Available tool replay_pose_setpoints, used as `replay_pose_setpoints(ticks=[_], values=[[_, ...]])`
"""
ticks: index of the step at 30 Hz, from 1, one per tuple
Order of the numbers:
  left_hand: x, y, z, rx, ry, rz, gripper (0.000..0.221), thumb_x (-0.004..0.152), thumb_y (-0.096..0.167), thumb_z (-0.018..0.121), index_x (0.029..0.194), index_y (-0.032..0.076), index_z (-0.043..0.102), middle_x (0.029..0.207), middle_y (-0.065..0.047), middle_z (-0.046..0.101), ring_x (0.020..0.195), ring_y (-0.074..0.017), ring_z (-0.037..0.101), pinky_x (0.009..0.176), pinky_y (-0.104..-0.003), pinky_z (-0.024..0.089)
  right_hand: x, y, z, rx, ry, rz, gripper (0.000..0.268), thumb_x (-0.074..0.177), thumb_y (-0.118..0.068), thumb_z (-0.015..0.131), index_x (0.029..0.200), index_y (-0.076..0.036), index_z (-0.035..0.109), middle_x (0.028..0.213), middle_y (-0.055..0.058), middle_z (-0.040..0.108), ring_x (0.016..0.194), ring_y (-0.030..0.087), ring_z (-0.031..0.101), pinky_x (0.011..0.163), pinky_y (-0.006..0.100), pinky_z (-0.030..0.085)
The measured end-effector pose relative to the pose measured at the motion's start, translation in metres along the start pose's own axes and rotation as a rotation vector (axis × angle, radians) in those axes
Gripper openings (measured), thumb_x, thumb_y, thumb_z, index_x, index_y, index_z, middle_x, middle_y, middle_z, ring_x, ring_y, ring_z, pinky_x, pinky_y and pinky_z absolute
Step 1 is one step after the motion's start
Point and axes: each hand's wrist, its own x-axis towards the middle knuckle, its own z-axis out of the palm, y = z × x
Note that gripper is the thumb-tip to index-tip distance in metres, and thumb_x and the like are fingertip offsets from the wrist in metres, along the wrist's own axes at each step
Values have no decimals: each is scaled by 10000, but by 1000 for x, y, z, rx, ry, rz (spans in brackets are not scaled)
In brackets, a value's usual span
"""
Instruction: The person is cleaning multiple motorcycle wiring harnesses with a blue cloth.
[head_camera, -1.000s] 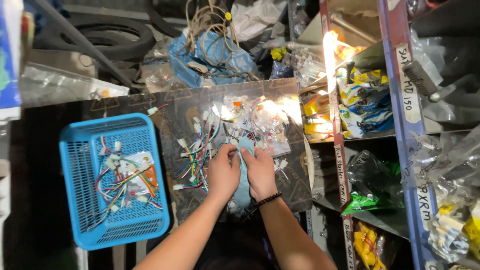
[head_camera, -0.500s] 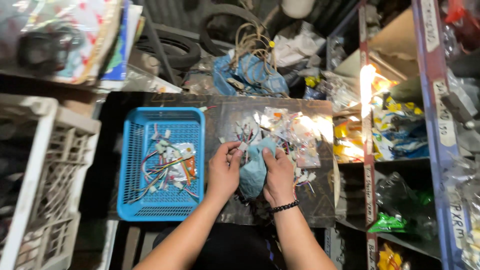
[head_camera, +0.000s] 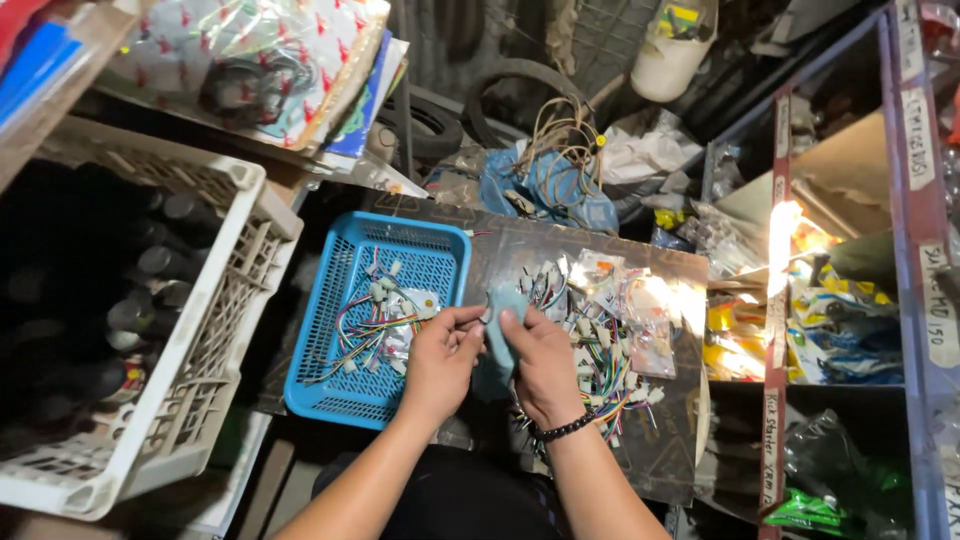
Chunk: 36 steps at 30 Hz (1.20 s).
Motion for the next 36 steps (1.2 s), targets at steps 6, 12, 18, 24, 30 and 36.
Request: replay_pose_setpoints(ticks=[6, 12, 18, 24, 30, 36], values=[[-5, 6, -5, 56, 15, 19, 292, 907, 0, 662, 1179, 45, 755, 882, -128, 775, 657, -105, 700, 613, -222, 607, -11, -6, 10, -78, -81, 42, 203, 881, -80, 778, 1016, 52, 705, 757, 161, 747, 594, 222, 738, 534, 331, 603], [-8, 3, -8, 115, 43, 80, 356, 878, -17, 660, 1224, 35, 726, 882, -132, 766, 661, -131, 722, 618, -254, 605, -6, 1, 2, -117, -91, 44, 184, 897, -110, 777, 956, 34, 678, 704, 127, 726, 539, 181, 709, 477, 279, 573], [-17, 20, -10, 114, 26, 90, 440, 867, -74, 614, 1291, 20, 684, 832, -127, 741, 648, -146, 710, 620, -258, 603, -29, -30, 29, -190, -162, 63, 167, 871, -52, 786, 954, 70, 708, 698, 102, 699, 534, 161, 694, 489, 275, 570], [-13, 16, -7, 101, -61, 98, 413, 873, -31, 659, 1279, 34, 700, 846, -113, 765, 639, -131, 717, 616, -251, 608, -13, -9, 3, -124, -81, 14, 189, 855, -87, 817, 855, 33, 670, 657, 111, 679, 527, 167, 682, 470, 260, 538], [-18, 16, -6, 203, -26, 19, 151, 867, 129, 771, 1000, 110, 840, 671, -16, 788, 549, -36, 647, 525, -188, 514, -10, -11, -7, 74, -146, 83, 170, 880, -59, 776, 914, 60, 660, 695, 217, 708, 566, 265, 712, 556, 351, 591], [-15, 8, -6, 125, -77, 4, 139, 913, 112, 711, 980, 71, 825, 658, -57, 782, 599, -63, 674, 604, -224, 532, -6, -3, -15, 129, -241, 125, 173, 936, -85, 713, 1032, 54, 674, 783, 204, 724, 677, 262, 721, 700, 385, 601]])
